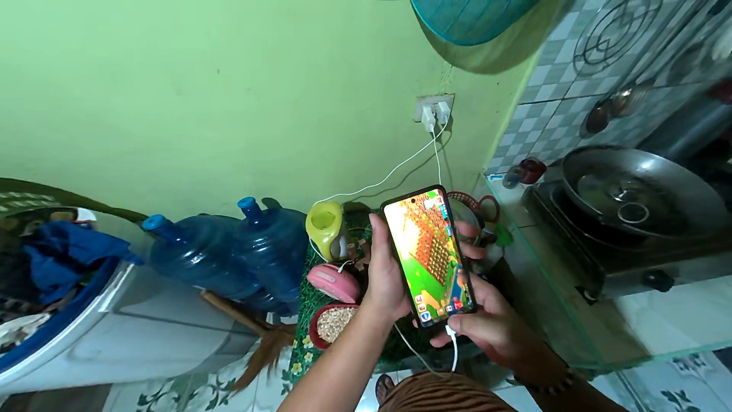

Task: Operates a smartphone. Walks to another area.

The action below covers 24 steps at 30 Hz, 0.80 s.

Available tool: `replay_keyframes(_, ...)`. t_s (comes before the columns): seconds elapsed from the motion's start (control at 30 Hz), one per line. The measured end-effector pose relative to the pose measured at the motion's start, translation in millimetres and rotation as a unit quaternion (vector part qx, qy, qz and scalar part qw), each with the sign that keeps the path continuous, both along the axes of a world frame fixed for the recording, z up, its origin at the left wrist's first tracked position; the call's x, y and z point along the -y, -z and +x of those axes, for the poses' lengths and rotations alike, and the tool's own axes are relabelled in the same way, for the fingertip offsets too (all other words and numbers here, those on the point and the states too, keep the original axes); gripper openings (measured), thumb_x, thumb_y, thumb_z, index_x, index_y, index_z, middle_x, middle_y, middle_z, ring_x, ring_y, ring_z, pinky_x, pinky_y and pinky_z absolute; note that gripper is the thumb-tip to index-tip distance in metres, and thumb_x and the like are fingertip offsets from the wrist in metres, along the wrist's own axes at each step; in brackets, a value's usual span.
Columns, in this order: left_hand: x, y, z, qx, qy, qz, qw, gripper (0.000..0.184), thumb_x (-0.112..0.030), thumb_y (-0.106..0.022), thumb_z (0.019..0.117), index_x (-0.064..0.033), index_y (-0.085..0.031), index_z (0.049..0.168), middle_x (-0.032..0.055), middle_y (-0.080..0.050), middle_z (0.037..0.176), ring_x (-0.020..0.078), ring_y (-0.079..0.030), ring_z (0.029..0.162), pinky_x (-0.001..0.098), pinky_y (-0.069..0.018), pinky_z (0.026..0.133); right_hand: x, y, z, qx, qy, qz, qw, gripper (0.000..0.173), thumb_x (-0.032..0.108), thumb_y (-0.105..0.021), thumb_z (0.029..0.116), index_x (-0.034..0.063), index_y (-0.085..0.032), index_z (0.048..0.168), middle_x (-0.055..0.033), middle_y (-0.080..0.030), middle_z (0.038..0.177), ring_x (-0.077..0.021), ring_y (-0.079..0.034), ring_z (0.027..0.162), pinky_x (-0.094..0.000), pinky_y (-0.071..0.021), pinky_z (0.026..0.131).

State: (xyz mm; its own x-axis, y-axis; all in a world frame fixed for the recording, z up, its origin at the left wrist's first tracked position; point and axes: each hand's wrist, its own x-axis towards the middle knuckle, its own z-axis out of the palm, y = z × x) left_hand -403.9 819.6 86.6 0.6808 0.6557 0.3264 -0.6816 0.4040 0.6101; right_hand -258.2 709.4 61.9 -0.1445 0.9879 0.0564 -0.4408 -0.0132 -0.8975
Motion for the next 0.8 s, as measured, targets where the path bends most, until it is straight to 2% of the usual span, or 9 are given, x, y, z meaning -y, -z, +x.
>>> replay_keyframes(0.13,1,1,1,0.007,0.005,0.006,1.0,0.092,-0.087,-0.038,0.0859,-0.0132,-0.058,0.138,0.0223,-0.068,0.123,0.035,-0.069,0.11,0.0505,-0.0579,0.094,1,0,-2,0.019,0.014,0.013,1.0,0.051,-0.004,-0.063,0.0864,0.004,-0.049,0.135,-0.0088,-0.07,0.118,-0.0255,-0.075,0.101,-0.0443,-0.0676,0.07)
replay_keyframes(0.27,1,0,1,-0.004,-0.003,0.012,1.0,0.091,-0.087,-0.04,0.0848,-0.0148,-0.059,0.137,0.0204,-0.069,0.124,0.0339,-0.069,0.112,0.0506,-0.0573,0.096,0,7,4,-0.045,-0.022,0.014,0.999,0.058,0.007,-0.067,0.0839,0.006,-0.048,0.138,-0.011,-0.069,0.123,-0.0287,-0.072,0.106,-0.0488,-0.0659,0.074)
replay_keyframes(0.33,1,-1,-1,-0.024,-0.013,0.0,1.0,0.089,-0.086,-0.04,0.086,-0.0156,-0.059,0.136,0.0179,-0.068,0.124,0.0315,-0.068,0.114,0.0493,-0.0569,0.097,-1,9,7,-0.08,-0.045,0.019,0.996,0.066,0.012,-0.07,0.0845,0.01,-0.041,0.144,-0.0116,-0.066,0.128,-0.0312,-0.07,0.111,-0.0508,-0.0651,0.075)
replay_keyframes(0.37,3,-3,-1,-0.044,-0.033,-0.014,0.998,0.083,-0.085,-0.041,0.086,-0.0199,-0.062,0.133,0.0117,-0.071,0.12,0.0251,-0.07,0.112,0.0458,-0.0583,0.096,-2,10,8,-0.089,-0.056,0.026,0.994,0.072,0.012,-0.07,0.0845,0.0131,-0.034,0.147,-0.0106,-0.064,0.131,-0.0321,-0.069,0.113,-0.0514,-0.0652,0.075)
replay_keyframes(0.43,3,-3,-2,-0.061,-0.042,-0.021,0.997,0.079,-0.084,-0.044,0.0851,-0.0231,-0.062,0.132,0.007,-0.073,0.118,0.0204,-0.07,0.11,0.0437,-0.0589,0.095,-4,10,9,-0.108,-0.075,0.039,0.991,0.079,0.01,-0.067,0.0846,0.0169,-0.026,0.152,-0.0117,-0.061,0.136,-0.0357,-0.067,0.118,-0.0531,-0.0647,0.076)
replay_keyframes(0.57,0,0,-4,-0.117,-0.059,0.004,0.991,0.086,-0.088,-0.044,0.0807,-0.0227,-0.059,0.134,0.0049,-0.073,0.117,0.0184,-0.071,0.109,0.0417,-0.06,0.094,-6,15,8,-0.153,-0.104,0.061,0.981,0.086,0.013,-0.069,0.086,0.0234,-0.021,0.157,-0.0168,-0.056,0.143,-0.0443,-0.059,0.127,-0.059,-0.062,0.082)
replay_keyframes(0.7,1,-2,-10,-0.204,-0.084,0.025,0.975,0.099,-0.093,-0.039,0.0773,-0.0184,-0.05,0.142,0.0034,-0.072,0.117,0.0169,-0.071,0.108,0.0394,-0.0611,0.09,-4,17,7,-0.166,-0.085,0.062,0.98,0.092,0.006,-0.067,0.0823,0.0234,-0.017,0.158,-0.0178,-0.054,0.145,-0.0474,-0.057,0.128,-0.0626,-0.0609,0.082)
replay_keyframes(0.77,1,-3,-12,-0.225,-0.117,0.082,0.964,0.092,-0.087,-0.043,0.0837,-0.0251,-0.044,0.152,0.0021,-0.069,0.126,0.0154,-0.07,0.11,0.036,-0.0613,0.089,-3,16,7,-0.172,-0.071,0.054,0.981,0.096,0.004,-0.067,0.0813,0.0243,-0.013,0.158,-0.0205,-0.052,0.147,-0.0506,-0.057,0.127,-0.0637,-0.0609,0.082)
replay_keyframes(0.8,-1,-3,-13,-0.229,-0.127,0.122,0.958,0.087,-0.08,-0.047,0.0893,-0.0265,-0.038,0.157,0.0043,-0.065,0.133,0.0169,-0.068,0.113,0.0364,-0.0599,0.092,-3,17,7,-0.178,-0.065,0.052,0.981,0.096,0.003,-0.067,0.0817,0.024,-0.013,0.158,-0.0228,-0.051,0.148,-0.0525,-0.057,0.127,-0.0643,-0.0606,0.082)
